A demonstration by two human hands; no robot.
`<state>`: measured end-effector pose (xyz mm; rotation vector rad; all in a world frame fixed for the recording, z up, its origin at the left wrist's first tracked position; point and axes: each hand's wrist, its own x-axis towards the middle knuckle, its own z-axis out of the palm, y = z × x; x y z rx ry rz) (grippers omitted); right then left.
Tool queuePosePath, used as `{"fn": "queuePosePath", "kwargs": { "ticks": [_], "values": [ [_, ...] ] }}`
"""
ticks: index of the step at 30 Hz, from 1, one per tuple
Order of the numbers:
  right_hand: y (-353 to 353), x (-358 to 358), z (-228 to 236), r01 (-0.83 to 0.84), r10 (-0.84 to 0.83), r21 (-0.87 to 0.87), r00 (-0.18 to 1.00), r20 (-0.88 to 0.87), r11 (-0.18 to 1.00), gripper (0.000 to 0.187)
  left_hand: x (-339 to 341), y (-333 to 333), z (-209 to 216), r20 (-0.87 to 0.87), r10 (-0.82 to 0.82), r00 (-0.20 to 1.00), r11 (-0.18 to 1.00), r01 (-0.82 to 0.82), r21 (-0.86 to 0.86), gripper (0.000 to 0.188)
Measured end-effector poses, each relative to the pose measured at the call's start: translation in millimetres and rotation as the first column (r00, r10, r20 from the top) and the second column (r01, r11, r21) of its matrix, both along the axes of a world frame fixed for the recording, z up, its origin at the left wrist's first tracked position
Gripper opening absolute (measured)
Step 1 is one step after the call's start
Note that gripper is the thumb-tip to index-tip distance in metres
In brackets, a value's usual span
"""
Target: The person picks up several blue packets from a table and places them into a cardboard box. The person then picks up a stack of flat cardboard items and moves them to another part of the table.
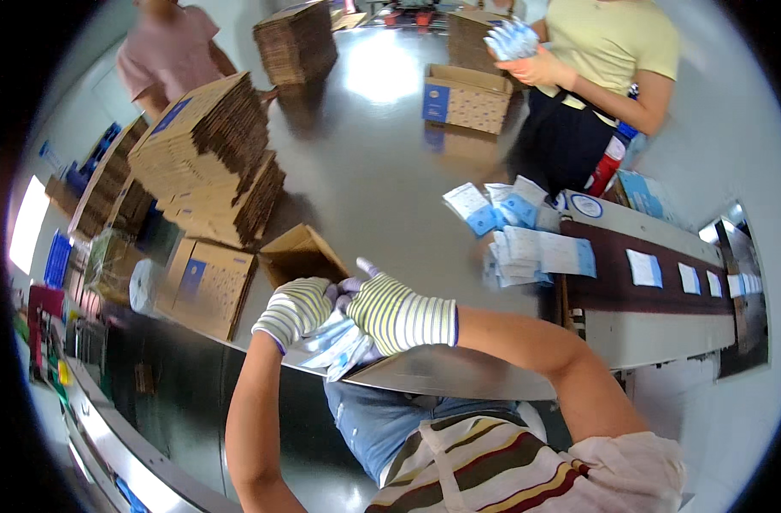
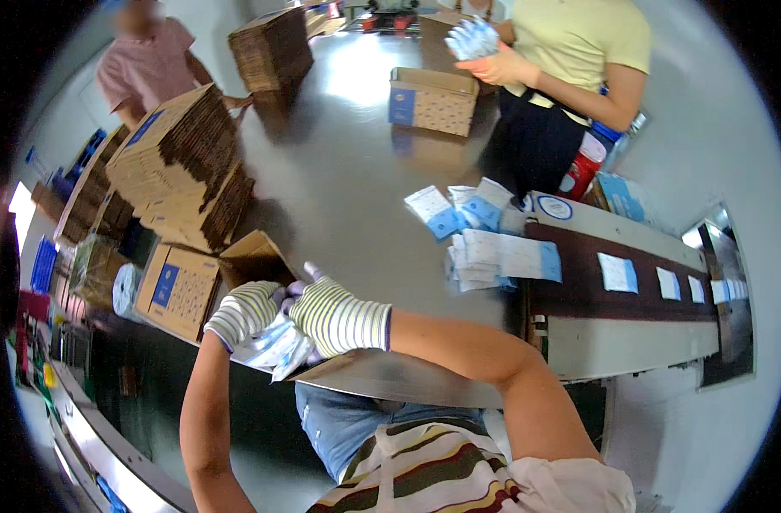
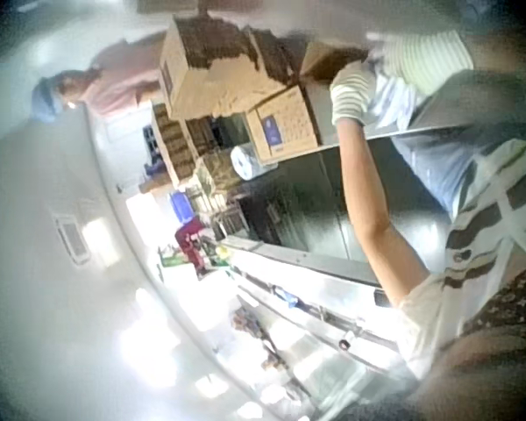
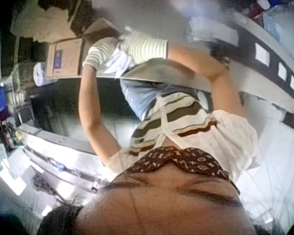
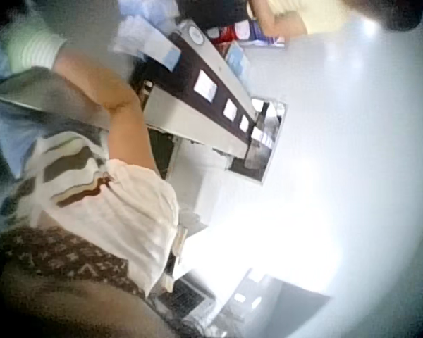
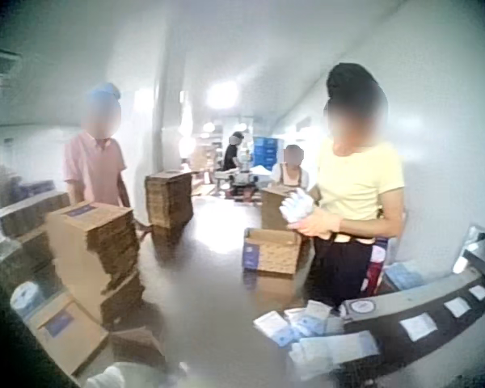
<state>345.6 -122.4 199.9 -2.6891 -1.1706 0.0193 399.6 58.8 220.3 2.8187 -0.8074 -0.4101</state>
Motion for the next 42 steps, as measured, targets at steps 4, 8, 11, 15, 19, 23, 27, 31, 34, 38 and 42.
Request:
{"fn": "queuePosePath", "kwargs": {
  "ticks": [4, 8, 11, 15, 19, 23, 27, 31, 34, 38, 42],
  "values": [
    [-18.8, -37.6, 39.4, 0.093, -0.021, 0.355, 0.979, -0.201, 0.930, 0.078, 22.9, -24.4, -7.3, -0.242, -0.233, 0.942, 0.873, 0.313, 0.375, 0.040],
    [2.4, -66.9, -17.9, 0.096, -0.115, 0.138, 0.985, 0.131, 0.986, 0.078, 38.3, -15.7, -80.4, -0.417, -0.284, 0.863, 0.765, 0.466, 0.444, 0.030],
    [-5.4, -62.9, -31.1, 0.152, -0.183, 0.130, 0.946, 0.266, 0.980, 0.062, 31.1, -36.5, -45.2, -0.414, -0.384, 0.825, 0.722, 0.548, 0.423, 0.023],
    [-2.7, -53.7, -38.2, 0.230, -0.286, 0.217, 0.916, 0.282, 0.949, 0.066, 2.5, -42.4, 0.4, -0.405, -0.277, 0.871, 0.856, 0.415, 0.307, 0.024],
    [-55.1, -43.7, 3.6, 0.138, -0.110, 0.550, 0.990, -0.083, 0.823, 0.085, -34.4, -44.9, 15.3, -0.160, -0.217, 0.963, 0.970, 0.231, 0.072, 0.029],
    [-178.8, 4.5, 9.6, 0.361, -0.302, 0.311, 0.927, -0.222, 0.879, 0.065, -59.0, -25.0, -7.5, 0.024, -0.221, 0.975, 0.956, 0.212, 0.204, 0.038],
    [-354.3, 37.8, -45.0, 0.362, -0.504, -0.392, 0.783, -0.365, 0.846, 0.076, -64.9, -27.0, -2.3, 0.088, -0.207, 0.974, 0.974, 0.197, 0.113, 0.038],
    [-354.2, 32.5, -126.3, 0.528, -0.668, -0.415, 0.639, -0.381, 0.741, 0.109, -61.4, -28.7, -0.2, 0.088, -0.237, 0.967, 0.967, 0.227, 0.116, 0.038],
    [-241.9, -0.6, -53.6, 0.616, -0.723, -0.397, 0.653, -0.227, 0.681, 0.113, -61.7, -19.9, -1.2, 0.089, -0.229, 0.969, 0.967, 0.216, 0.131, 0.039],
    [-180.5, -31.1, -50.2, 0.639, -0.669, -0.272, 0.743, -0.023, 0.719, 0.106, -57.2, -30.8, 4.6, -0.017, -0.205, 0.979, 0.960, 0.204, 0.191, 0.044],
    [-151.8, -44.1, -65.4, 0.551, -0.521, -0.193, 0.833, 0.189, 0.812, 0.082, -58.5, -21.8, -0.3, 0.003, -0.203, 0.979, 0.966, 0.200, 0.166, 0.044]
  ]
}}
